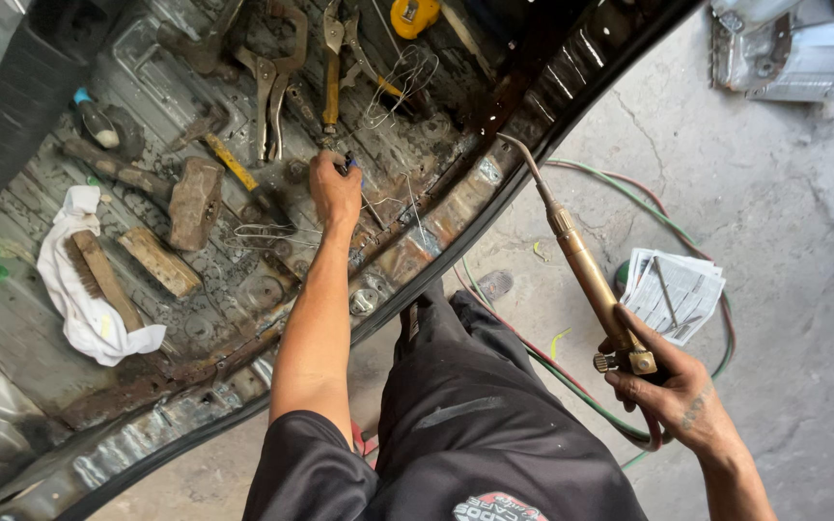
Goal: The person prepares a thin wire by twisting it into a loop, then uses a blowtorch to heat and weld the wire onto the inner metal frame of a car door. The person repeatedly applies the torch flame to the wire and the door frame to fuse the material.
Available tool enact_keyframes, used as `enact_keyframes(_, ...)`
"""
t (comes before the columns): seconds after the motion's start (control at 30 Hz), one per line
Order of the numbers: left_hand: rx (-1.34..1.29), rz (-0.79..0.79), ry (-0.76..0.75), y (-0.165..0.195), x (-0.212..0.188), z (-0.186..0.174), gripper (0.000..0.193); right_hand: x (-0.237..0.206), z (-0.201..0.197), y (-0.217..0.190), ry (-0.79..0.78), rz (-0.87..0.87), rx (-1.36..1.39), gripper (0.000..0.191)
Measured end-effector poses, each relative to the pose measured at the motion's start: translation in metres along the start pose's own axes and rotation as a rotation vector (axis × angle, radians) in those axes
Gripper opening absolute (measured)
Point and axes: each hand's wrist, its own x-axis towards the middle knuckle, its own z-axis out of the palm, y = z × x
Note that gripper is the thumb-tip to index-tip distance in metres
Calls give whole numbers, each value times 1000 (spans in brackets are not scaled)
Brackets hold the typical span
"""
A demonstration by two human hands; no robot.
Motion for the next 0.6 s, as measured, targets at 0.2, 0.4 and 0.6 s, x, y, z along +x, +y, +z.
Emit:
enact_keyframes(0.2, -679, -340, -78, 26, -22, -5, 14, -5, 4, -9, -32, -93, 36, 81)
enact_keyframes(0.4, -1033, -335, -685, 166, -169, -14, 25, -1, 17, -17, -16, -135, 69, 80)
enact_keyframes(0.6, -1328, -512, -1142, 220, -217, -54, 35, 2, 18, -18, 25, -233, 105, 84)
